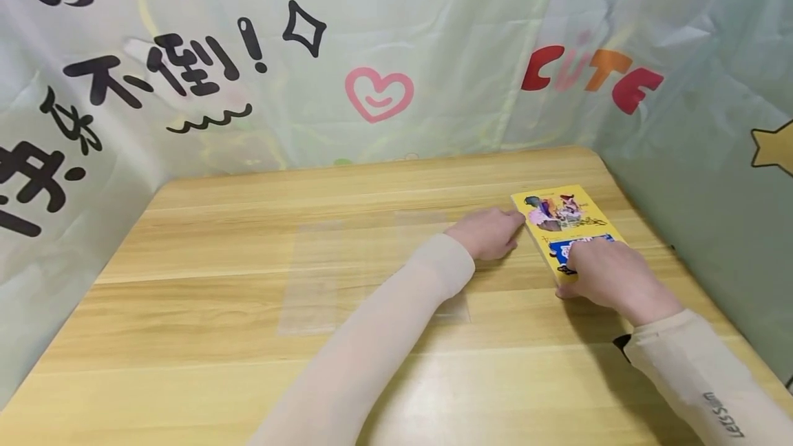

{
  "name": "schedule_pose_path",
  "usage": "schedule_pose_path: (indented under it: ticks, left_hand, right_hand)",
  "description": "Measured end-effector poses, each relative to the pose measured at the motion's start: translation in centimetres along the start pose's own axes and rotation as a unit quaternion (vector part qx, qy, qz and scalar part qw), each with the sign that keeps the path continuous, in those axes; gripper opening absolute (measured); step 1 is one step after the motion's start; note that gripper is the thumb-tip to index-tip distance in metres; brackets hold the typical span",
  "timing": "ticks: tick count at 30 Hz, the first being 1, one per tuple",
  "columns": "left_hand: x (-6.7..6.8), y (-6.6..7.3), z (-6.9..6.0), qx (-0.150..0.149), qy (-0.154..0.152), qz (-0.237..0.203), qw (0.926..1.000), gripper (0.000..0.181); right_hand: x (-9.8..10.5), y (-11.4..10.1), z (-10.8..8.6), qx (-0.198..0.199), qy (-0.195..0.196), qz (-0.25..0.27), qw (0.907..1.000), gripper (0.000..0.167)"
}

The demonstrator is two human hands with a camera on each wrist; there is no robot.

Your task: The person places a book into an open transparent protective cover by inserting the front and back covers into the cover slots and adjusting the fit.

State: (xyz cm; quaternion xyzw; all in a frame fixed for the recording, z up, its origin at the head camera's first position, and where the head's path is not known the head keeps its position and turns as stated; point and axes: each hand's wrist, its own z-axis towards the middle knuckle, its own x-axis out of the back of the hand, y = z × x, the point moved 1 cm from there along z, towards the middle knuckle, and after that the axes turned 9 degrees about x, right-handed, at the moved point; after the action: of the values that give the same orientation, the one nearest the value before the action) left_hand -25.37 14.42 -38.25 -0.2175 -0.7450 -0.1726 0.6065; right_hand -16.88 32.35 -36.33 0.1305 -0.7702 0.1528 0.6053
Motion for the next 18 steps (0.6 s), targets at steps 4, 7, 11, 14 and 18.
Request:
schedule_pose_path:
  ticks: [4,7,11,14,18]
  left_hand:
    - [-0.07,0.24,0.18,0.014,-0.019,-0.011,0.9997,0.06]
    - [-0.11,0.27,0.3,0.024,-0.023,-0.013,0.9994,0.061]
    - [-0.23,0.23,0.41,0.031,-0.021,-0.013,0.9992,0.058]
    - [-0.35,0.16,0.43,0.032,-0.015,-0.012,0.9993,0.055]
    - [-0.34,0.01,0.34,0.04,-0.012,-0.006,0.9991,0.057]
  right_hand:
    - [0.16,0.07,-0.05,0.004,-0.005,0.001,1.0,0.036]
    - [0.24,0.01,-0.06,0.005,-0.006,0.001,1.0,0.039]
    - [0.27,-0.1,-0.03,0.002,-0.01,0.001,0.9999,0.04]
    - [0.29,-0.14,0.08,0.003,-0.012,0.001,0.9999,0.04]
    - [0.24,-0.03,0.31,0.004,-0.015,0.001,0.9999,0.038]
